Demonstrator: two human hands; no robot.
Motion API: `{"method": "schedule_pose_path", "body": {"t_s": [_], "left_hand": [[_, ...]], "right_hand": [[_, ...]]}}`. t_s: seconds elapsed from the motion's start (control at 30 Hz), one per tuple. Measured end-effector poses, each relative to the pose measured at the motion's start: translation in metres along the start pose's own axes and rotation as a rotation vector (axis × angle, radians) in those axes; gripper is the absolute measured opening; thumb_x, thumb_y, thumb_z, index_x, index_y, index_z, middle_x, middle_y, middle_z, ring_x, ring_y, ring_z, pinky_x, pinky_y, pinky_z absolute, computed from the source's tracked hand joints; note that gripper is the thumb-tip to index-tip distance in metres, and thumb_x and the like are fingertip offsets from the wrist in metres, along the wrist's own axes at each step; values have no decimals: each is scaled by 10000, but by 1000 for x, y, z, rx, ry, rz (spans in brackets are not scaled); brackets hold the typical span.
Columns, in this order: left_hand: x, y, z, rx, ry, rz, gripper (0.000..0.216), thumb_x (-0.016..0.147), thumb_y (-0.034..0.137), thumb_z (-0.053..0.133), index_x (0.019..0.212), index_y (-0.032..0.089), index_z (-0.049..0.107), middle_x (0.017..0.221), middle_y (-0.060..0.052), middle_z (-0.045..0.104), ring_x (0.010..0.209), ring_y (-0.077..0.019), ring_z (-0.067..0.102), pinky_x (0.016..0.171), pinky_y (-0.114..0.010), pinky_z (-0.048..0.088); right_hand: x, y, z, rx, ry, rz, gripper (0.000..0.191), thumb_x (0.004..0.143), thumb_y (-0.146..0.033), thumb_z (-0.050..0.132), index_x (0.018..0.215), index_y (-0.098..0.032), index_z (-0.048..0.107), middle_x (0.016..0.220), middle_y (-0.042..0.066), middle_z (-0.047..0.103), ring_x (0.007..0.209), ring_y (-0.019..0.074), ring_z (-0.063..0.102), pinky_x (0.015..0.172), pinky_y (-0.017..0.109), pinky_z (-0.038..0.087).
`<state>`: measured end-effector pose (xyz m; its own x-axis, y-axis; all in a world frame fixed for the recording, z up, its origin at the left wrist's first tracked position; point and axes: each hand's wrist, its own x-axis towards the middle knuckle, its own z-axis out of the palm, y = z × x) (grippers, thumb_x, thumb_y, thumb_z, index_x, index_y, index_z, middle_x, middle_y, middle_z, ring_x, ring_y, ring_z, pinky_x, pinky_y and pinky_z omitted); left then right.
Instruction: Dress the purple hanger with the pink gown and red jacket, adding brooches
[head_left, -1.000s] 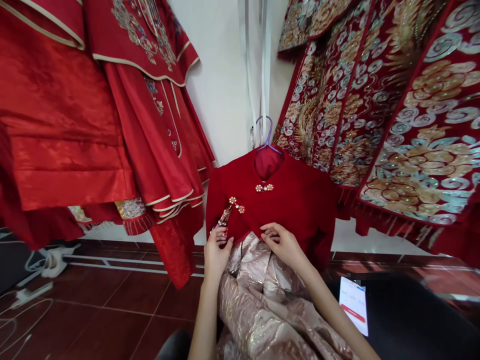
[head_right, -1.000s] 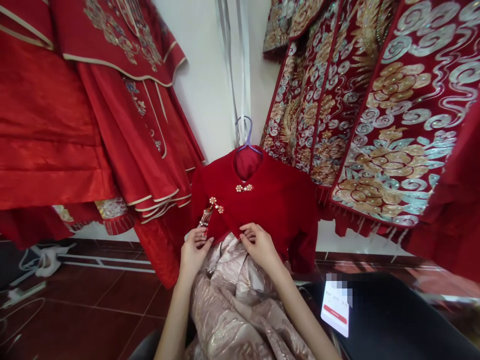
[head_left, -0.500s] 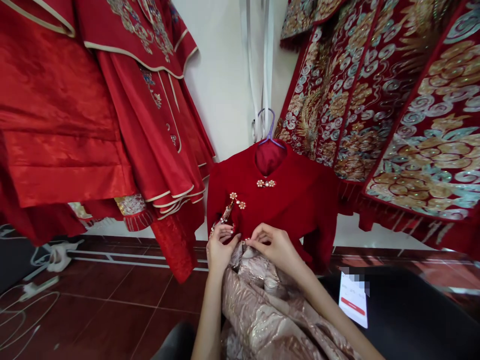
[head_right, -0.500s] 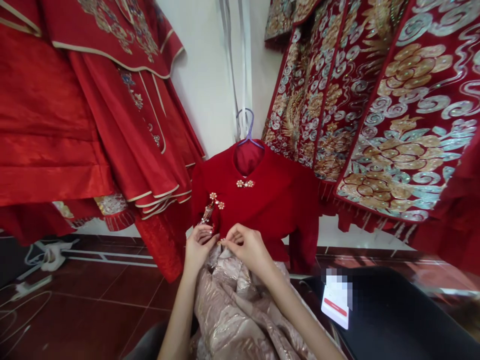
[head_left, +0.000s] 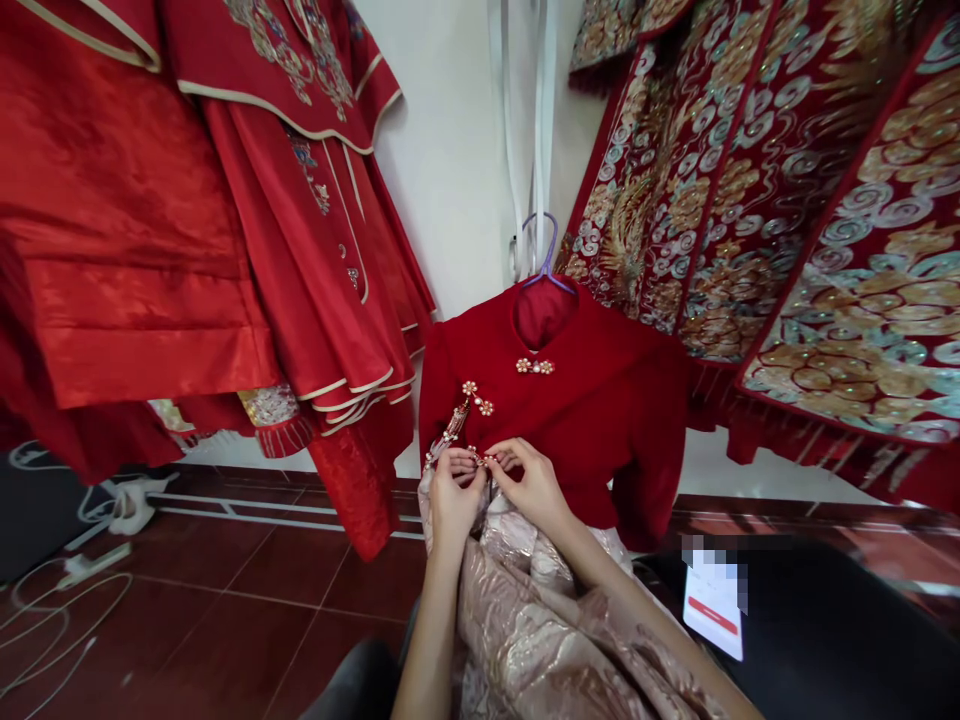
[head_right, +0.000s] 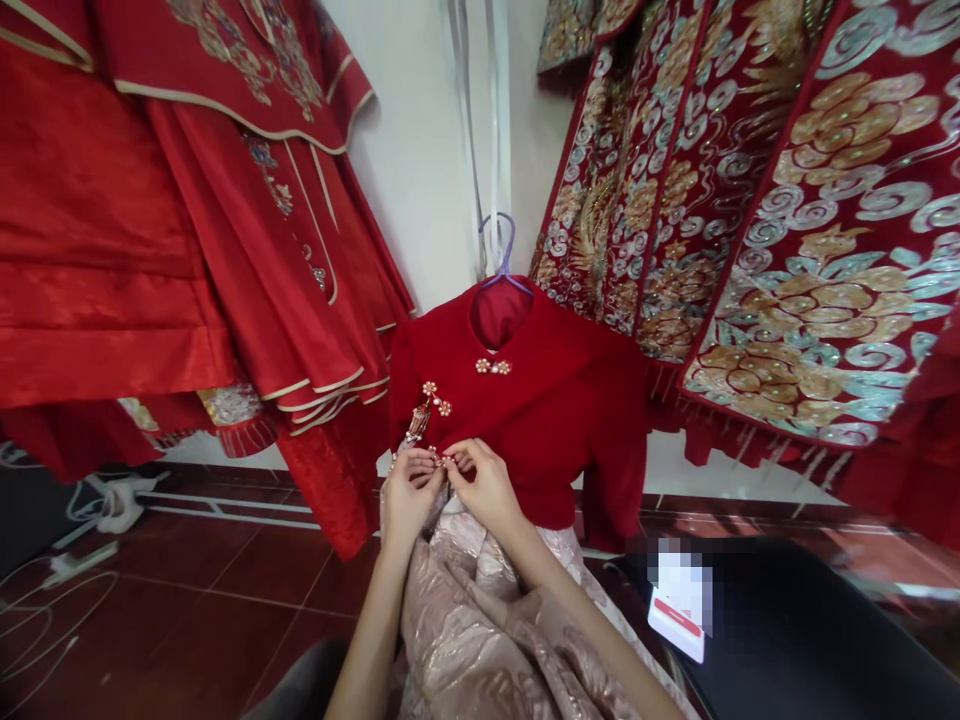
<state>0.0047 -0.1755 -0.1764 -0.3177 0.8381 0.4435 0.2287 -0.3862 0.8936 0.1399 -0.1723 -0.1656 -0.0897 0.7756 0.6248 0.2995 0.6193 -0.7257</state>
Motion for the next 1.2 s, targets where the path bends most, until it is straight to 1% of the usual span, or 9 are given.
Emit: {"method": "schedule_pose_path", "body": {"t_s": [0.2,0.3,0.4,0.57,0.7,0.8,0.9,1.07,1.2], "left_hand": [[2,2,-4,-46,-65,-20,148,690,159,654,833,151,612,803,-47,675,769,-143,672,702,-260,574],[3,3,-6,-91,-102,-68,186,665,139,677,847,143,638,811,-59,701,780,-157,691,727,-278,582],[3,6,-6,-131,-122,-112,245,640,158,729,873,135,658,821,-69,718,788,-169,703,760,-304,589],[2,10,-4,-146,-96,-146,236,628,123,724,857,123,667,802,-73,724,773,-170,707,754,-302,595],[2,10,-3,-185,-107,-164,249,621,113,724,865,123,676,822,-82,737,790,-178,716,774,-313,597],[3,8,-3,-199,-91,-152,232,630,150,740,853,128,682,826,-84,745,794,-186,721,783,-318,597],[3,6,-3,-186,-62,-133,194,642,185,744,819,130,687,803,-82,746,772,-189,722,755,-311,600],[3,2,-2,-158,-38,-123,160,646,155,723,804,138,703,791,-73,747,747,-187,722,725,-304,601],[3,0,-2,-127,-45,-122,148,654,132,695,801,146,709,781,-62,748,725,-179,721,704,-292,601]], "right_hand": [[-1,1,1,19,17,-12,123,852,-217,570,934,-204,661,844,28,633,751,143,622,715,269,530],[-1,2,1,34,9,-18,135,866,-227,556,948,-214,663,867,31,641,768,148,629,722,276,536],[-1,3,2,41,12,-18,139,879,-231,547,952,-216,664,887,37,648,784,153,632,731,282,539],[-3,3,3,21,40,-21,143,895,-245,537,943,-219,669,902,42,652,812,163,631,754,297,541],[-3,3,5,47,76,-9,130,894,-268,545,917,-219,664,897,37,652,815,159,636,747,289,559],[-1,3,6,52,74,-22,129,891,-276,544,900,-220,660,884,35,651,808,158,637,736,287,571],[-1,4,6,65,58,-30,138,897,-278,535,903,-221,661,890,38,647,813,160,636,741,294,579],[-2,5,5,63,46,-42,125,898,-266,542,904,-225,660,885,33,640,821,154,633,754,286,578],[-3,5,5,59,48,-38,115,891,-273,561,905,-223,663,878,30,637,809,149,629,750,278,575]]}}
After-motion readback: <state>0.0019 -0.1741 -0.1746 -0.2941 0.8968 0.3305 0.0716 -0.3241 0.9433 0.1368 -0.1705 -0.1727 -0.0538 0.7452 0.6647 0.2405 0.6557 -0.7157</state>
